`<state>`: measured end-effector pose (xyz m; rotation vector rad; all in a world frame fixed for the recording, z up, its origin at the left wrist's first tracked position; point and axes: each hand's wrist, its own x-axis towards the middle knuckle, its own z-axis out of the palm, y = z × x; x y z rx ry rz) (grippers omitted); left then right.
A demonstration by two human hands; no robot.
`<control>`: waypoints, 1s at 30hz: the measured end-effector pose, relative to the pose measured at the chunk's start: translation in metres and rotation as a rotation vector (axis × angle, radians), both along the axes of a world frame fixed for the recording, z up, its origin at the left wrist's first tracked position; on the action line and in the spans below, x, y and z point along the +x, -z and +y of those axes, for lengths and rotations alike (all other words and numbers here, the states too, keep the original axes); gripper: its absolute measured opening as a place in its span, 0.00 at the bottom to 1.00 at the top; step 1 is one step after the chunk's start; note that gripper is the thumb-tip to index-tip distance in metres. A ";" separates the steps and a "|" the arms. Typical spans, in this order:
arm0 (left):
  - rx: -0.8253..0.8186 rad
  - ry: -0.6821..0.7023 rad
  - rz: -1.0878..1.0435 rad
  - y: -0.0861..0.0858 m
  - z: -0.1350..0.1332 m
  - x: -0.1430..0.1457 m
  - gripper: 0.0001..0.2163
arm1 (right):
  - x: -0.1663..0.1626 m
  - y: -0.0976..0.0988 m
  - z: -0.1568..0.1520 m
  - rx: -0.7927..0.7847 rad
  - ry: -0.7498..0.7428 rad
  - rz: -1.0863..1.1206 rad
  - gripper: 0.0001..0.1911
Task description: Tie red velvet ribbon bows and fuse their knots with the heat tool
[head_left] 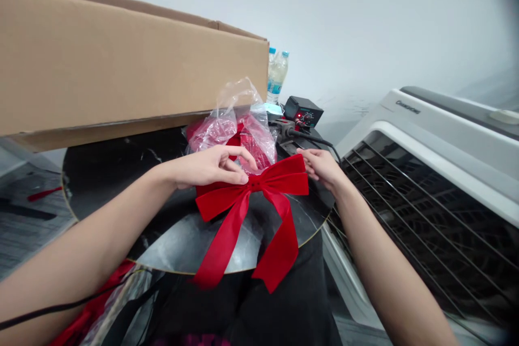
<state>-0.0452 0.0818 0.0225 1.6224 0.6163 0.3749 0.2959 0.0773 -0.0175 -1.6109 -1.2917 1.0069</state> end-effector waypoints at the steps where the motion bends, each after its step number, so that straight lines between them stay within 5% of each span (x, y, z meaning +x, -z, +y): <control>1: -0.002 -0.011 0.003 -0.001 0.000 -0.001 0.14 | -0.002 -0.005 -0.016 -0.035 -0.038 0.005 0.21; 5: 0.002 -0.102 0.019 -0.008 -0.009 0.003 0.12 | -0.025 -0.024 -0.086 -0.160 -0.247 0.073 0.32; 8: 0.107 -0.138 0.066 -0.018 -0.023 0.011 0.11 | -0.056 -0.026 -0.124 -0.123 -0.353 0.050 0.28; 12: 0.256 -0.096 0.098 -0.036 -0.042 0.013 0.09 | -0.081 -0.021 -0.140 0.059 -0.230 -0.079 0.20; 20: 0.412 -0.175 0.155 -0.061 -0.053 -0.040 0.10 | -0.039 -0.043 -0.163 -0.173 -0.543 -0.085 0.19; 27: 0.402 -0.280 0.103 -0.068 -0.069 -0.074 0.11 | -0.001 -0.035 -0.187 -0.193 -0.424 -0.175 0.20; 30: 0.315 -0.337 0.096 -0.070 -0.080 -0.081 0.10 | -0.001 -0.038 -0.182 -0.030 -0.237 -0.236 0.23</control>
